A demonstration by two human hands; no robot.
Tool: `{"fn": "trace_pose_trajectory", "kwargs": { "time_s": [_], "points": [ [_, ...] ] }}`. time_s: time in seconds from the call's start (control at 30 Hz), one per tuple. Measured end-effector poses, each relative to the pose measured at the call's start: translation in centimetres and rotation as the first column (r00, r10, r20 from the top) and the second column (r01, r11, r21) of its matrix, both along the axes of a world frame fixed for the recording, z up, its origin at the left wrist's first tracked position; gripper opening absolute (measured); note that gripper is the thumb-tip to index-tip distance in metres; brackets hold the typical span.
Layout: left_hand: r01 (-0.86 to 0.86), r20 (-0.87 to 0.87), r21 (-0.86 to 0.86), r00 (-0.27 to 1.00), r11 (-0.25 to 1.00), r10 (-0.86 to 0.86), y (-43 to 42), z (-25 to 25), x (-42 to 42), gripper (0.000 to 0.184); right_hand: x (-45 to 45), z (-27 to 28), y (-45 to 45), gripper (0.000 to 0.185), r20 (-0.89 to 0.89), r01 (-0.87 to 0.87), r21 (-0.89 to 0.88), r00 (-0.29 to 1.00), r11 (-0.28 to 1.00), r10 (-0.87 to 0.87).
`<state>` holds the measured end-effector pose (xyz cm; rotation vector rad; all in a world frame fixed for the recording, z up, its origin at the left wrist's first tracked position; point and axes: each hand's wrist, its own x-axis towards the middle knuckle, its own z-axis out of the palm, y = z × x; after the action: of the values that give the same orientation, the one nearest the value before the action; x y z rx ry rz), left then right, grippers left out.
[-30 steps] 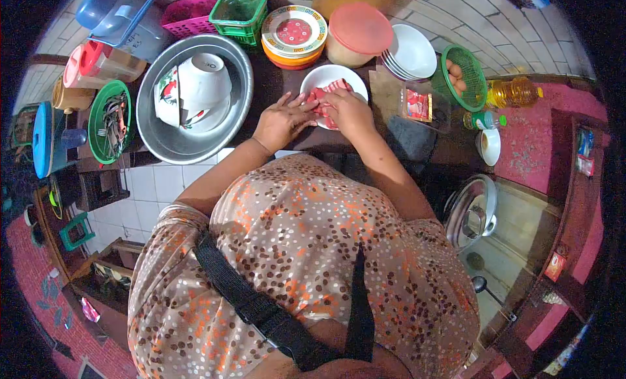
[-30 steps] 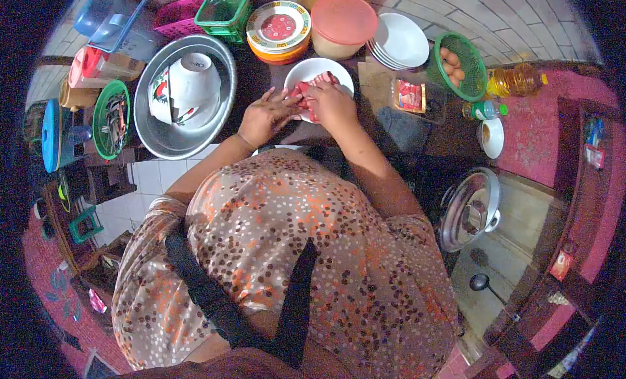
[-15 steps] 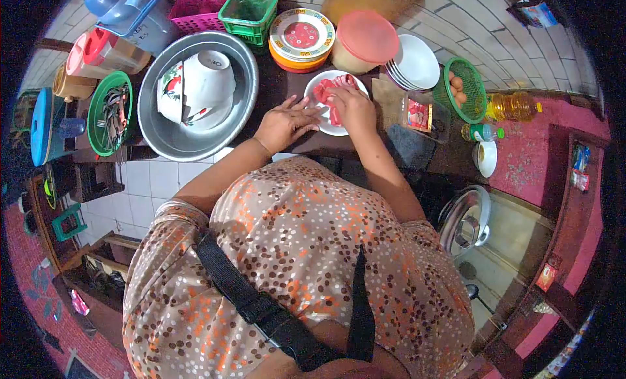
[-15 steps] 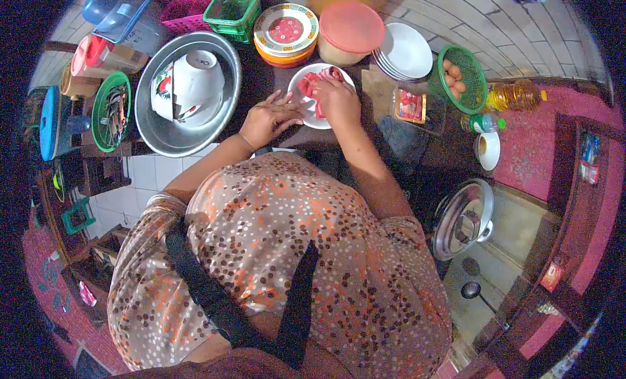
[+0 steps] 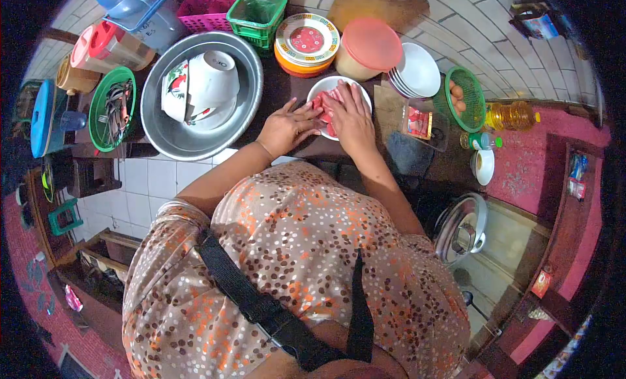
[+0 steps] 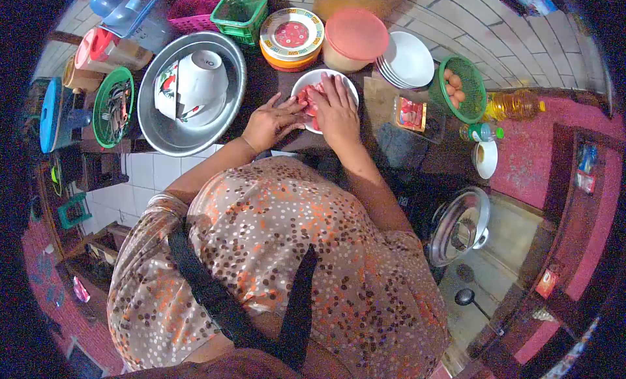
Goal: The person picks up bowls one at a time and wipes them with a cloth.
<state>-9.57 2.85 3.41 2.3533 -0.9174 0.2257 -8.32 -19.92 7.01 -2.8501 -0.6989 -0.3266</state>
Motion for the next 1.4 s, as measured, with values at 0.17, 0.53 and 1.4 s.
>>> {"fn": "trace_pose_trajectory", "kwargs": {
  "time_s": [0.17, 0.53, 1.4],
  "points": [
    [0.004, 0.003, 0.004, 1.0, 1.0, -0.004, -0.1, -0.4, -0.1, 0.029, 0.0, -0.9, -0.9, 0.061, -0.12, -0.062, -0.092, 0.991, 0.994, 0.051],
    [0.0, -0.049, 0.026, 0.999, 1.0, 0.001, -0.1, 0.3, -0.4, 0.033, 1.1, -2.2, -1.2, 0.06, -0.317, -0.211, -0.158, 0.936, 0.965, 0.153],
    [-0.001, 0.041, 0.009, 0.999, 1.0, 0.001, -0.3, 0.5, -0.1, 0.031, 0.3, 0.1, -1.6, 0.055, -0.081, -0.054, -0.202, 0.996, 0.978, 0.038]
  ]
}}
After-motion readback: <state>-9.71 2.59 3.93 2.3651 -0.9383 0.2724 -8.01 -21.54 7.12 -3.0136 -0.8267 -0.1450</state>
